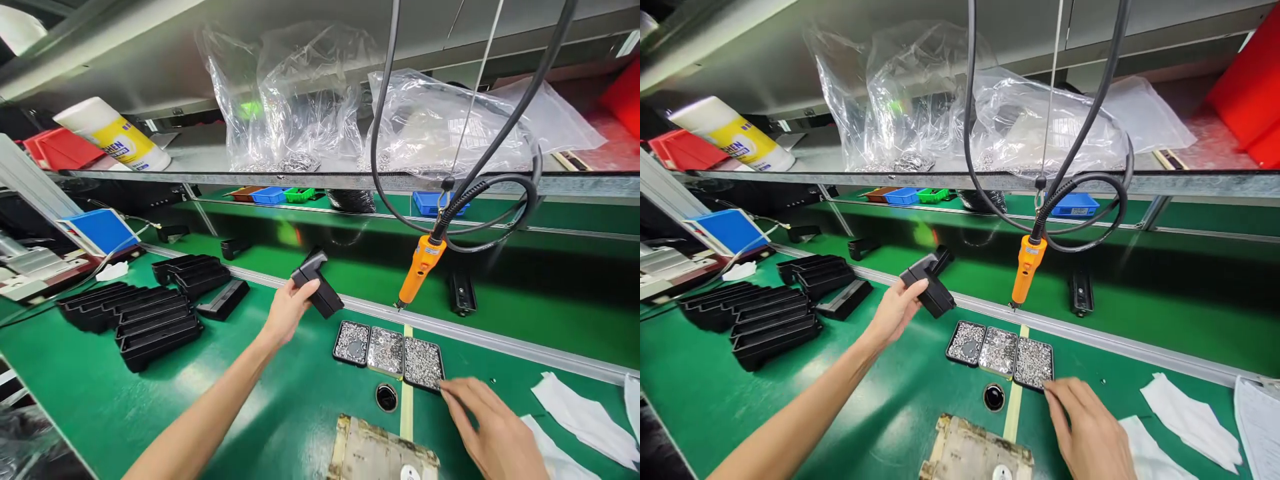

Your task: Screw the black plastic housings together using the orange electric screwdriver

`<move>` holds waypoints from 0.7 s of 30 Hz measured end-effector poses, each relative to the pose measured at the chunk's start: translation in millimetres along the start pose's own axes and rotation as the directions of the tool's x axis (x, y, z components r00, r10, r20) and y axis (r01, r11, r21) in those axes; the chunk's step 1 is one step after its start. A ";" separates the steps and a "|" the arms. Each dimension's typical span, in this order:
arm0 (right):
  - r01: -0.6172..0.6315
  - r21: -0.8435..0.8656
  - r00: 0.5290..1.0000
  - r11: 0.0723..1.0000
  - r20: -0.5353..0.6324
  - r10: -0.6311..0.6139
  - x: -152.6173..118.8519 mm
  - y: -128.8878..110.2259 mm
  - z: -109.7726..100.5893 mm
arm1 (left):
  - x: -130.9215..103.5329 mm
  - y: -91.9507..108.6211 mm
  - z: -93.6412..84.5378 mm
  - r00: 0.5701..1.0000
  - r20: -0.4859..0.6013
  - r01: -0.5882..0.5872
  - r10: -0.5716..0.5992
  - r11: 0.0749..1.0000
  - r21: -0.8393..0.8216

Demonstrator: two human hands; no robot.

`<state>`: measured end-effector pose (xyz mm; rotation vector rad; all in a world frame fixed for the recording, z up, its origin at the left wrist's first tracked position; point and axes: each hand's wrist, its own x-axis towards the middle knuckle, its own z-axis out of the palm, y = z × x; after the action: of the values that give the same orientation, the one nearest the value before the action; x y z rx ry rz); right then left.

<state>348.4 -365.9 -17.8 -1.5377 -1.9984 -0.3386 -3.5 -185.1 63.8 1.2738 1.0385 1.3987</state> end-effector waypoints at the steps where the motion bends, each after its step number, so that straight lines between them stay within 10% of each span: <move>1: -0.023 -0.015 0.999 1.000 0.043 0.023 10.7 -0.5 5.4 | -17.7 -2.4 4.1 0.999 -0.004 0.042 -0.043 0.997 -0.066; 8: -0.083 -0.064 0.960 0.995 0.264 0.097 40.2 2.7 32.8 | -97.7 -25.3 21.8 0.980 -0.028 0.178 -0.197 0.929 -0.323; 21: -0.194 0.180 0.976 0.964 0.131 0.172 25.2 -25.2 -11.8 | -112.6 -36.3 24.6 0.967 -0.037 0.213 -0.253 0.876 -0.433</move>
<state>324.1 -359.7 10.1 -1.6327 -1.8923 0.0179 26.0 -288.7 9.0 0.7424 0.8509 1.4085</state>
